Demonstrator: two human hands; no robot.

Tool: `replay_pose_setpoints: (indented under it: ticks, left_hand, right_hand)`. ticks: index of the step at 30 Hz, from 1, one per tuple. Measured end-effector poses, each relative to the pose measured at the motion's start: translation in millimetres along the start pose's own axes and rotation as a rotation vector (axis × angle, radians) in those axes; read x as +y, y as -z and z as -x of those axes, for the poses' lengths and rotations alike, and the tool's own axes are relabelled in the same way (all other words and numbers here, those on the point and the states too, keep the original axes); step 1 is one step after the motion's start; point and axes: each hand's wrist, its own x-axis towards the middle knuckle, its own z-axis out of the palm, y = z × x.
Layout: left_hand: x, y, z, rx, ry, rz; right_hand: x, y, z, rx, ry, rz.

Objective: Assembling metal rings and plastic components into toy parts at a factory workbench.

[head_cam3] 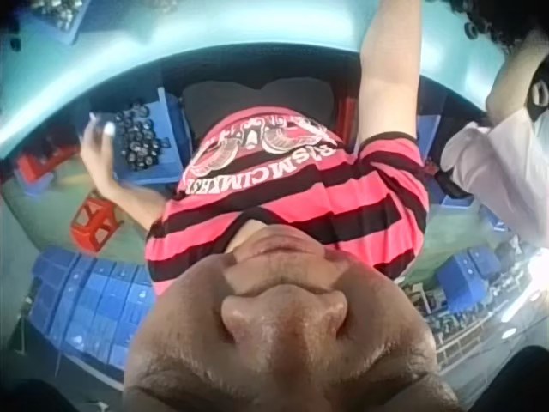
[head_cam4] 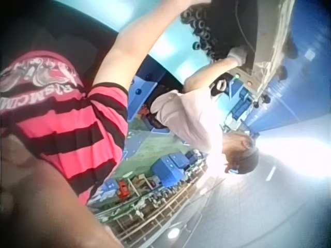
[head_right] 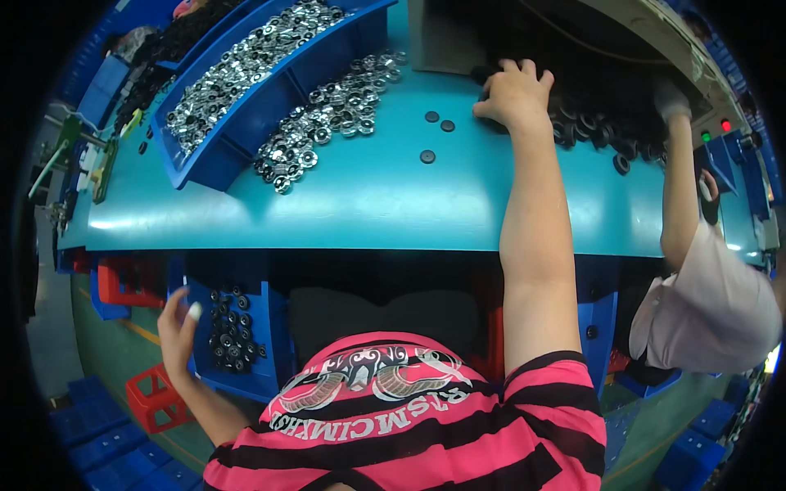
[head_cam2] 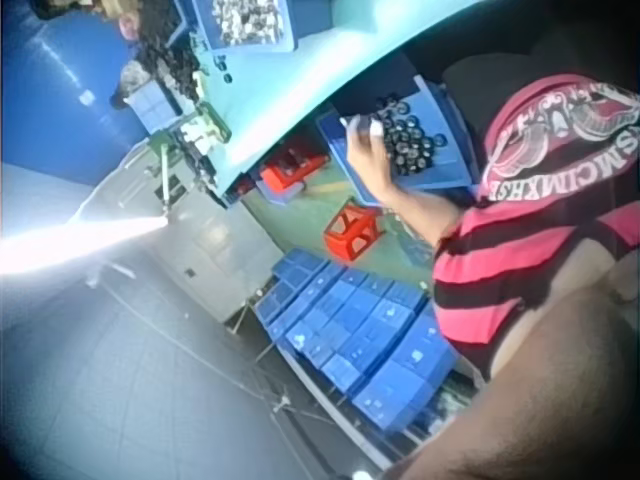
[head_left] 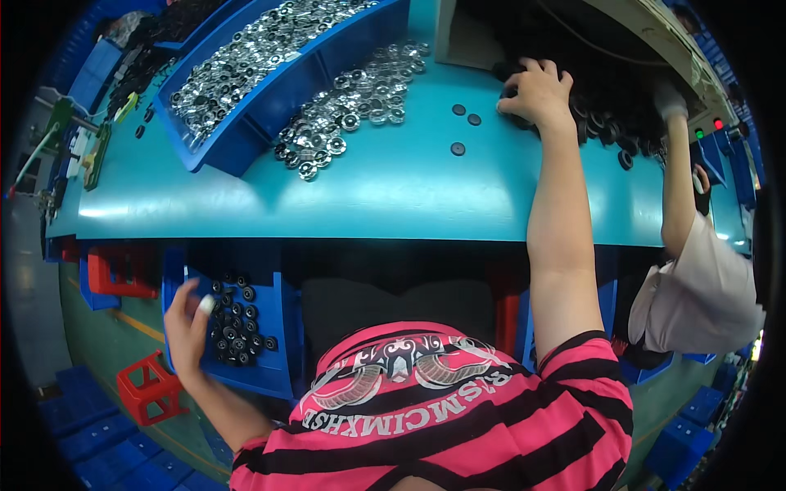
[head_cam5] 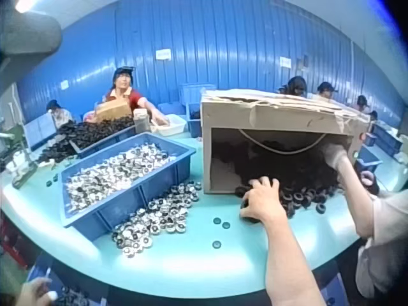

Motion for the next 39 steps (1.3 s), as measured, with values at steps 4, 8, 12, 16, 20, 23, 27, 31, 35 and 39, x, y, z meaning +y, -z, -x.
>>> replay_pose_setpoints:
  ticks: [4, 8, 12, 16, 20, 23, 27, 31, 35, 39]
  left_hand:
    - [115, -55, -59, -0.113, -0.335, 0.423]
    - [210, -115, -125, -0.433, -0.503, 0.743]
    - [272, -167, -177, -0.546, -0.354, 1.050]
    - [276, -193, -191, -0.690, -0.379, 1.314]
    - [258, -198, -205, -0.803, -0.394, 1.588]
    - [250, -194, -212, -0.813, -0.413, 1.666]
    - [249, -189, -214, -0.774, -0.435, 1.726]
    - [249, -186, -214, -0.784, -0.454, 1.752]
    - [252, -186, -210, -0.767, -0.439, 1.717]
    - [251, -186, -210, -0.759, -0.427, 1.716]
  right_hand:
    - [0, -8, -11, 0.035, 0.041, -0.033]
    - [-37, 5, -10, 0.352, 0.341, -0.748]
    - [-91, 21, 9, 0.226, 0.543, -1.183]
    - [-112, 27, 20, 0.145, 0.537, -1.238]
    - [-118, 9, 9, 0.054, 0.398, -1.619]
    - [-102, 0, -3, -0.167, 0.149, -1.757]
    - [-111, -16, 4, -0.075, 0.318, -1.218]
    - [-127, -4, 12, -0.080, 0.416, -1.056]
    - [-130, -3, 13, -0.076, 0.433, -0.948]
    - [-129, -7, 12, -0.063, 0.414, -0.962]
